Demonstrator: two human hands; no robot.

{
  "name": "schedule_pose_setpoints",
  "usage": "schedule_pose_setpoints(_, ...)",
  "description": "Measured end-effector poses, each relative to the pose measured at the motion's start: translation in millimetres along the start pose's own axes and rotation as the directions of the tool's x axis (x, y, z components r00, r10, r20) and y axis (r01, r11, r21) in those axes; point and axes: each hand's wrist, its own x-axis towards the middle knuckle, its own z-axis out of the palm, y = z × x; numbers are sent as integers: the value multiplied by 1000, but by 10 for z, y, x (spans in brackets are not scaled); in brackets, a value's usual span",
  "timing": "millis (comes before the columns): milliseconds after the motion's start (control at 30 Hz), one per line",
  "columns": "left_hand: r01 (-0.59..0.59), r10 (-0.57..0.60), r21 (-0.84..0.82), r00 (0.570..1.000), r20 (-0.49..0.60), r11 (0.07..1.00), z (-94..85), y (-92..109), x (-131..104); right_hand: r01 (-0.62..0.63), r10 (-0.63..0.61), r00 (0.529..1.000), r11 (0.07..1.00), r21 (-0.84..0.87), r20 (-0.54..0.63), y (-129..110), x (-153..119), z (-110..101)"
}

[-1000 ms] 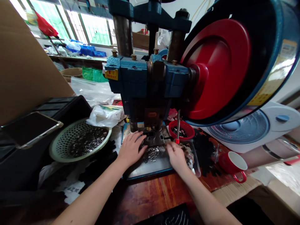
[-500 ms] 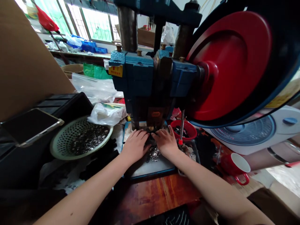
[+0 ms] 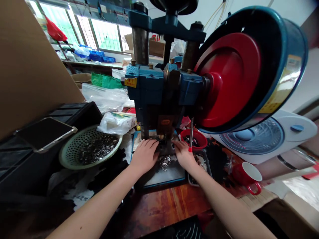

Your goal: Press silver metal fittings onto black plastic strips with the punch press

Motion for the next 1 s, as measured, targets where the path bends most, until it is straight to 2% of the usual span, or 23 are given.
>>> schedule_pose_setpoints(33,14,-14,-9,1000,-9,1000,-29,0,-34,-120,128,991,981,154,-41,55,-85,-45)
schedule_pose_setpoints(67,32,-32,-17,999,-19,999,-59,2,-78,-233,263,963,922,310,-56,99,-174,-95)
schedule_pose_setpoints(133,76,-78,-38,996,-45,996,-116,15,-200,-354,439,899,738,575,-9,139,-335,-199)
schedule_pose_setpoints(200,113,-118,-68,990,-72,991,-150,44,-366,-346,459,887,593,727,48,124,-436,-282)
schedule_pose_setpoints(267,119,-129,-111,988,-87,987,-155,83,-560,-311,427,903,555,772,57,90,-459,-322)
schedule_pose_setpoints(400,110,-125,-178,989,-76,978,-93,135,-946,-316,420,907,664,677,11,101,-371,-284)
schedule_pose_setpoints(500,173,-188,-179,980,-70,968,-41,109,-1169,-314,418,906,771,554,-69,181,-347,-217)
schedule_pose_setpoints(567,212,-226,-166,972,-64,963,-42,55,-1289,-311,424,903,762,568,-74,233,-381,-173)
schedule_pose_setpoints(667,276,-282,-134,959,-29,952,-112,-86,-1464,-346,457,890,671,656,3,271,-417,-96)
schedule_pose_setpoints(700,313,-316,-116,949,-5,943,-145,-147,-1526,-360,463,886,678,641,8,269,-397,-64)
schedule_pose_setpoints(767,405,-401,-64,914,66,912,-206,-278,-1650,-357,428,904,773,525,-16,238,-282,16)
schedule_pose_setpoints(867,512,-506,25,839,200,859,-255,-439,-1798,-253,270,963,930,268,-26,155,33,169)
schedule_pose_setpoints(933,552,-549,65,798,248,832,-269,-486,-1843,-206,208,978,970,131,-3,107,246,278)
schedule_pose_setpoints(1000,576,-575,82,774,265,813,-282,-493,-1841,-208,206,978,969,134,28,93,389,373)
